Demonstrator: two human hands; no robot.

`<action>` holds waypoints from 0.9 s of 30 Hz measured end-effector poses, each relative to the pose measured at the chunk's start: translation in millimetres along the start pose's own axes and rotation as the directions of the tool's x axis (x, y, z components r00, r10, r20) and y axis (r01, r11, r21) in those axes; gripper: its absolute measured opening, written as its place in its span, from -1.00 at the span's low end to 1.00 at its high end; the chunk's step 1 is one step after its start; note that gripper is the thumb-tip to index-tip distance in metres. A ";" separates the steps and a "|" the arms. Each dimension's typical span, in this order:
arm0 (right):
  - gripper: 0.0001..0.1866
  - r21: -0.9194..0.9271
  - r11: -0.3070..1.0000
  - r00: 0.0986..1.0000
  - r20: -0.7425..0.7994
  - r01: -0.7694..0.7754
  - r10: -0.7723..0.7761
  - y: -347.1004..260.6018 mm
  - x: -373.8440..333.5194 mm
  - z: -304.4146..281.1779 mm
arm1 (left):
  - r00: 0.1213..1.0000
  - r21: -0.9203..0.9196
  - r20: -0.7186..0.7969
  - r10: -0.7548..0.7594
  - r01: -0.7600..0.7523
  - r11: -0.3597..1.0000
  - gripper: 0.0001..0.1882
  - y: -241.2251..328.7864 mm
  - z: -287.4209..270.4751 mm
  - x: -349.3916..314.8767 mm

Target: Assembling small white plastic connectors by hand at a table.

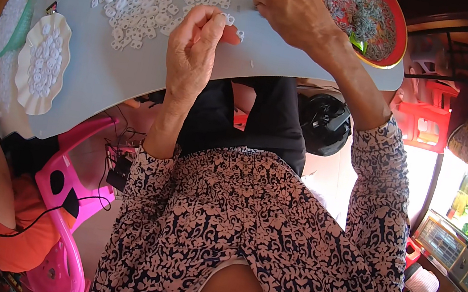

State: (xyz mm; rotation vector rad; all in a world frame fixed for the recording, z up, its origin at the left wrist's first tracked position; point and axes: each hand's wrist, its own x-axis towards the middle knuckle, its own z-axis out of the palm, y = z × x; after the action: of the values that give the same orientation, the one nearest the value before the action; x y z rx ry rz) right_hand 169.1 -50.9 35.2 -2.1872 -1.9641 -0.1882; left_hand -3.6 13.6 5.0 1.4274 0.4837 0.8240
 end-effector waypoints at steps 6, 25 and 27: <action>-0.94 -0.195 0.973 0.992 0.045 0.125 -0.119 -23.0 13.3 -12.1 | 0.999 0.097 0.038 0.009 -0.013 0.995 -0.81 -4.3 -2.9 0.2; -0.87 0.972 0.052 0.921 0.201 -0.231 0.333 -29.8 -47.3 6.9 | 0.978 0.203 0.204 0.054 -0.096 0.974 -0.85 2.3 -2.2 -3.6; -0.87 0.979 0.049 0.925 0.168 -0.196 0.341 -31.2 -49.1 8.5 | 0.973 0.199 0.214 0.084 -0.128 0.972 -0.84 1.5 -0.7 -3.7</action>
State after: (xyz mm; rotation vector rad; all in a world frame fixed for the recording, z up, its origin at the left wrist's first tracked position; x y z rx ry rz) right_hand 132.4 -93.3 17.8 -1.3590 -0.8751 0.8606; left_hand -6.8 11.3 5.7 1.7278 0.3465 0.7158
